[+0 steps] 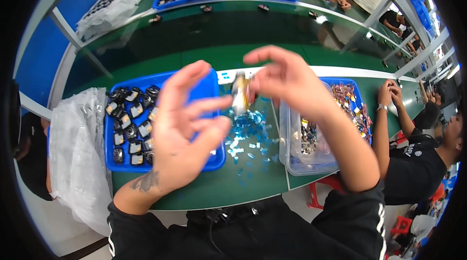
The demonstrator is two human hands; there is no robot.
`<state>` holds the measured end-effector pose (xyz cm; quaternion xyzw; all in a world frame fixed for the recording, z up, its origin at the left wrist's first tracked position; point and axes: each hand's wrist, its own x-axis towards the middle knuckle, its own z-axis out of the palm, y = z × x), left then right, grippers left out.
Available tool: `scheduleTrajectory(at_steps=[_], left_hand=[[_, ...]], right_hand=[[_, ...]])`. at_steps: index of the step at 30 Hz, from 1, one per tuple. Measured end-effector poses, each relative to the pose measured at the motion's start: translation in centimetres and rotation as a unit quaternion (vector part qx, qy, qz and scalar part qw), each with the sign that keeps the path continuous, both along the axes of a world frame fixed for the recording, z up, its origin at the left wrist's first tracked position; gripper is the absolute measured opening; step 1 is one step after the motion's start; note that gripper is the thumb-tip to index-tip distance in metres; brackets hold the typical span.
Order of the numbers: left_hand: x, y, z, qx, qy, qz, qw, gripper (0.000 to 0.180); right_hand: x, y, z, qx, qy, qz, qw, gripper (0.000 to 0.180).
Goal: Assembling small electronic components (likely rechargeable batteries or screens) on a factory conveyor line.
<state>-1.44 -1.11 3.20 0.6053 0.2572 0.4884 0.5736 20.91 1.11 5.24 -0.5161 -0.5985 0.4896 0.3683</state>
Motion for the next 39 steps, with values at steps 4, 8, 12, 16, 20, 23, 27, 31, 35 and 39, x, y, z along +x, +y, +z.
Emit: scheduleTrajectory(at_steps=[4,8,12,16,20,23,27,31,35,39], left_hand=[[-4.2,0.6,3.5,0.376,0.063,0.090,0.920,0.033],[-8.2,-3.1,6.3,0.385,-0.100,-0.033,0.917,0.018],[-7.6,-5.9,9.7,0.254,-0.095,0.033,0.962,0.014],[-11.0,-1.9,8.4,0.343,-0.114,-0.225,0.905,0.013],[-11.6,-1.0,8.3,0.307,-0.090,-0.256,0.912,0.015],[-11.0,-1.7,7.9,0.308,-0.135,-0.216,0.917,0.014],[-10.3,-3.3,7.6,0.331,-0.212,-0.110,0.913,0.013],[-11.4,-3.7,8.3,0.435,-0.188,-0.016,0.880,0.012],[-15.4,-1.9,8.7,0.426,-0.046,-0.149,0.891,0.022],[-15.1,-3.0,9.1,0.531,-0.047,-0.006,0.846,0.021]], right_hand=[[5.7,11.5,-3.9,-0.094,0.035,-0.101,0.990,0.040],[3.9,17.5,-7.6,-0.114,-0.093,-0.116,0.982,0.045],[5.7,18.9,-9.5,-0.125,-0.197,-0.111,0.966,0.044],[5.6,18.7,-9.0,-0.124,-0.259,-0.111,0.951,0.043],[7.2,17.1,-5.6,-0.119,-0.274,-0.094,0.950,0.048],[11.8,14.4,-1.7,-0.104,-0.255,0.133,0.952,0.063],[16.9,9.4,0.0,-0.130,-0.265,0.278,0.914,0.062],[17.3,6.0,-0.6,-0.114,-0.417,0.220,0.874,0.034],[14.4,4.7,0.8,-0.130,-0.392,0.170,0.895,0.025],[12.6,2.2,3.9,-0.143,-0.374,0.121,0.908,0.026]])
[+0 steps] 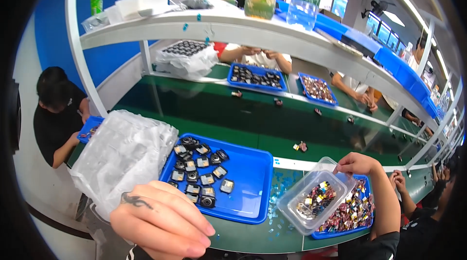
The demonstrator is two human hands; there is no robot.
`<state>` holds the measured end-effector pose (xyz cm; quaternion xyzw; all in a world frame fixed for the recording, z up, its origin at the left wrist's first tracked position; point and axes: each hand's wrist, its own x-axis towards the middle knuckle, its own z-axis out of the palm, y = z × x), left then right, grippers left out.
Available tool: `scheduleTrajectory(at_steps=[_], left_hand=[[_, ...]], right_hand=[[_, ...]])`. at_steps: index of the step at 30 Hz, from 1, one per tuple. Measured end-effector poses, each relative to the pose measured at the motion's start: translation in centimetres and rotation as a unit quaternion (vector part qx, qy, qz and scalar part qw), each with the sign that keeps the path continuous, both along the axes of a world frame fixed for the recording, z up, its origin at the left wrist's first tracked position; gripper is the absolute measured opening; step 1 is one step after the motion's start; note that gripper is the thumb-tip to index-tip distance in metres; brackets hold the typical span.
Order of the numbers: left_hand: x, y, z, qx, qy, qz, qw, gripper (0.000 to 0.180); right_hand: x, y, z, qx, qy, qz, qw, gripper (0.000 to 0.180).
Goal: Assembling small electronic components (likely rechargeable batteries or screens) on a factory conveyor line.
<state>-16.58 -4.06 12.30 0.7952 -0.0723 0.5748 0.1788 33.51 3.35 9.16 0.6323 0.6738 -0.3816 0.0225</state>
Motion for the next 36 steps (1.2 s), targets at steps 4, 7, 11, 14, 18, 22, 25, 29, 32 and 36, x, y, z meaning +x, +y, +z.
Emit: scheduleTrajectory(at_steps=[4,7,11,14,18,22,25,29,32,36], left_hand=[[-2.3,-2.7,1.0,0.040,0.002,0.052,0.998,0.015],[-2.5,-1.7,0.6,0.025,-0.034,0.022,0.999,0.015],[-4.0,-2.4,-0.5,0.042,-0.150,-0.011,0.988,0.017],[-4.9,-2.7,-0.6,0.036,-0.217,0.002,0.976,0.009],[-6.5,-3.7,-0.7,0.018,-0.252,0.014,0.968,0.004],[-6.6,-3.9,-0.7,0.009,-0.285,0.015,0.958,0.006],[-6.8,-3.8,-0.7,0.021,-0.275,0.017,0.961,0.006],[-6.9,-4.1,-0.7,0.033,-0.265,0.005,0.964,0.006],[-6.8,-4.4,-0.7,0.017,-0.264,0.004,0.964,0.007],[-7.1,-4.0,-0.3,0.015,-0.229,0.031,0.973,0.017]], right_hand=[[-6.0,2.0,3.3,0.010,0.131,0.008,0.991,0.022],[-9.9,0.8,6.1,0.041,0.295,-0.058,0.953,0.015],[-17.3,1.6,11.5,0.067,0.412,-0.079,0.905,0.019],[-21.2,2.5,13.9,0.097,0.525,-0.085,0.841,0.010],[-26.2,3.1,17.8,0.119,0.584,-0.140,0.790,0.007],[-27.9,5.5,20.7,0.164,0.702,-0.119,0.683,0.023],[-31.0,6.7,22.2,0.253,0.686,-0.193,0.654,0.020],[-34.2,8.3,22.6,0.281,0.673,-0.214,0.650,0.021],[-36.2,8.0,21.7,0.286,0.688,-0.116,0.657,0.042],[-36.5,7.6,19.9,0.266,0.674,-0.050,0.687,0.046]])
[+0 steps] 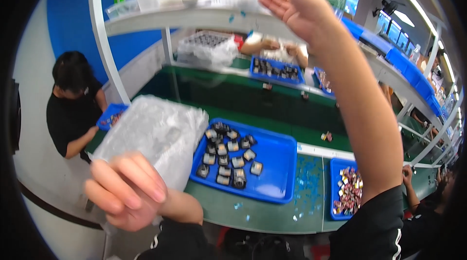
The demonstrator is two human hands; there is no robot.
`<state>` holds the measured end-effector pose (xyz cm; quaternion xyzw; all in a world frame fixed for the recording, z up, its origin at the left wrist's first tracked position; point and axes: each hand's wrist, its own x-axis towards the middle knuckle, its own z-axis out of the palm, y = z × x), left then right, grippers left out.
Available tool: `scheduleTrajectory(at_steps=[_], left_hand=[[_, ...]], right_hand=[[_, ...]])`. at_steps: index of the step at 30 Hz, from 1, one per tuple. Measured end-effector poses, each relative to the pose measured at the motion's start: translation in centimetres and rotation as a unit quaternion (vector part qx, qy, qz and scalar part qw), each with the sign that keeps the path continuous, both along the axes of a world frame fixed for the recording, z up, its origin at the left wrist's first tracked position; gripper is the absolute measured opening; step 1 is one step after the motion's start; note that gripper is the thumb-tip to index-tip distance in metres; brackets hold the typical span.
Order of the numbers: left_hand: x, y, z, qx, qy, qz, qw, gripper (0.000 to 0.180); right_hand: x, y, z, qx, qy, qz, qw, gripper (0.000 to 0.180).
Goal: Assembling small electronic components (likely rechargeable batteries or screens) on a factory conveyor line.
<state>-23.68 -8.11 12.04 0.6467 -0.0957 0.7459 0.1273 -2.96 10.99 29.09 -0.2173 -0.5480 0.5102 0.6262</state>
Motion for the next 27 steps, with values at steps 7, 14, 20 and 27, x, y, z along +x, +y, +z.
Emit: scheduleTrajectory(at_steps=[7,14,20,27], left_hand=[[0.4,0.7,0.0,-0.055,-0.027,-0.024,0.998,0.009],[0.8,2.3,0.6,-0.124,0.146,-0.008,0.981,0.035],[3.8,4.6,0.8,-0.158,0.229,0.090,0.956,0.037],[15.6,11.8,-5.6,-0.409,0.411,0.148,0.801,0.028]], right_hand=[[3.0,-2.2,-11.7,0.075,-0.477,0.000,0.876,0.020],[7.0,-3.0,-29.3,0.003,-0.773,0.065,0.631,0.045],[8.1,-6.3,-34.0,0.059,-0.628,0.040,0.775,0.046],[12.5,-10.5,-29.5,0.000,-0.447,-0.074,0.891,0.019]])
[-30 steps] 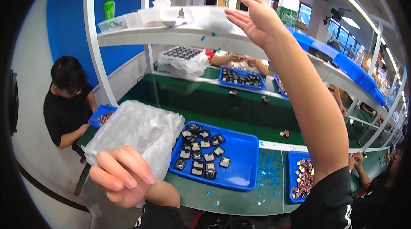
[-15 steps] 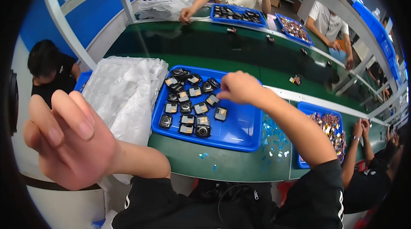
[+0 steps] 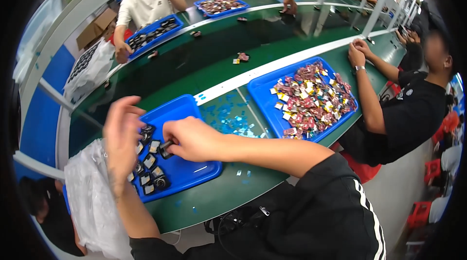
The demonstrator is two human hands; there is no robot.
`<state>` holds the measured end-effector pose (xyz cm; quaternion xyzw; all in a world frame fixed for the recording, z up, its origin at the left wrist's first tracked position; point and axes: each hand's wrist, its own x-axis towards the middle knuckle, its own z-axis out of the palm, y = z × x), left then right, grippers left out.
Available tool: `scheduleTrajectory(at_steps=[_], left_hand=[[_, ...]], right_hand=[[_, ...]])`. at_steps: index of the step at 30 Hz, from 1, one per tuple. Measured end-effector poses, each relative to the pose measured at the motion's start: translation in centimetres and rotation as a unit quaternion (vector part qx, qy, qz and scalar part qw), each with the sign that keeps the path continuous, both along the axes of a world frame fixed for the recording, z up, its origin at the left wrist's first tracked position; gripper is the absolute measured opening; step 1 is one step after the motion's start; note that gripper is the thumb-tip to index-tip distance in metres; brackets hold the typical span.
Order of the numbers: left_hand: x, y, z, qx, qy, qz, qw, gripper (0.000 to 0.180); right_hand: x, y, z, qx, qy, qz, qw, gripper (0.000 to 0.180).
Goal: Assembling small electronic components (likely rechargeable batteries or screens) on a factory conveyor line.
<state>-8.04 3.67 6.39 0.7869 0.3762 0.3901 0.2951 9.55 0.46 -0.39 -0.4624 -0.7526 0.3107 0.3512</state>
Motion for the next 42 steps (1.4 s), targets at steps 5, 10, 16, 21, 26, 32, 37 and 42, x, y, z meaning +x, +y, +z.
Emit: scheduleTrajectory(at_steps=[5,10,16,21,26,32,37,42], left_hand=[[5.7,-1.6,-6.3,-0.271,-0.029,-0.220,0.937,0.031],[7.1,-2.6,-7.6,-0.460,-0.183,-0.192,0.848,0.025],[7.9,-2.6,-7.7,-0.495,-0.249,-0.170,0.815,0.022],[7.7,-3.0,-8.3,-0.525,-0.236,-0.176,0.799,0.027],[8.4,-3.6,-8.1,-0.500,-0.221,-0.181,0.817,0.042],[7.9,-3.6,-9.1,-0.424,-0.185,-0.177,0.869,0.019],[7.8,-3.7,-9.1,-0.269,-0.124,-0.185,0.937,0.027],[8.1,-4.0,-8.0,-0.214,-0.065,-0.198,0.954,0.026]], right_hand=[[6.6,-3.9,2.8,-0.075,0.026,-0.106,0.991,0.024],[14.1,-6.6,2.5,0.001,0.026,-0.178,0.984,0.033],[26.5,-13.3,0.1,-0.032,-0.325,-0.421,0.846,0.016],[26.6,-13.3,-1.0,-0.052,-0.287,-0.439,0.850,0.013],[26.1,-14.3,-1.0,0.013,-0.143,-0.468,0.872,0.009],[22.1,-11.8,0.0,0.083,0.088,-0.413,0.903,0.011],[14.4,-9.8,0.1,-0.082,0.300,-0.203,0.928,0.008],[9.8,-7.8,-0.4,-0.124,0.343,-0.084,0.927,0.010]])
